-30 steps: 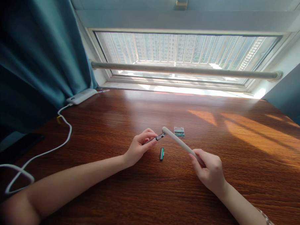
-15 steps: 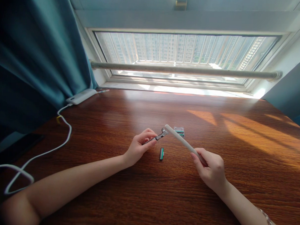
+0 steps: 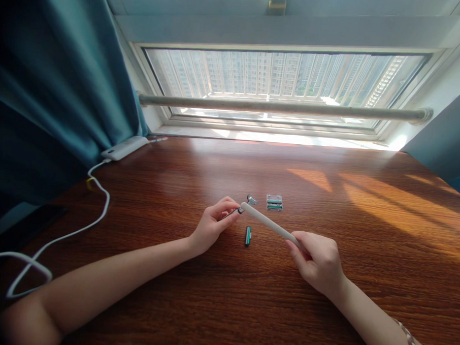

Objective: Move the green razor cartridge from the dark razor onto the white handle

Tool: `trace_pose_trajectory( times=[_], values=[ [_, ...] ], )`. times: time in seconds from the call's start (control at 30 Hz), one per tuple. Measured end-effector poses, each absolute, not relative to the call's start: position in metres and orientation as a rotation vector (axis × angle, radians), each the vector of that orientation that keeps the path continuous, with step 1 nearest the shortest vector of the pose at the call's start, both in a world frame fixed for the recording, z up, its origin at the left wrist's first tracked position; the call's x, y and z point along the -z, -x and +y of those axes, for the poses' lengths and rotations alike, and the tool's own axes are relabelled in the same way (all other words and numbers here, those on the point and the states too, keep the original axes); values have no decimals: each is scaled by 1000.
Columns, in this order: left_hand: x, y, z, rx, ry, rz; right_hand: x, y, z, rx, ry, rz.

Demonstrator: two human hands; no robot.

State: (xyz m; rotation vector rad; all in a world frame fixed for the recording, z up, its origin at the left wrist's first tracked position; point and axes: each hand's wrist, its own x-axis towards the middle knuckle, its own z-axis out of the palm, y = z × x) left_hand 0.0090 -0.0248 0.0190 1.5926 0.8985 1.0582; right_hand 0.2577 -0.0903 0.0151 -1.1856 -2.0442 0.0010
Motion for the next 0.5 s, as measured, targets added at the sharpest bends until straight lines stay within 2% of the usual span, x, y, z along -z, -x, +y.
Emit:
trace_pose_trajectory(
  times=[0.5],
  values=[
    [-19,-9,-25,-1053,-1598,908,-14,-258,-89,-23,1140,-2105]
  ],
)
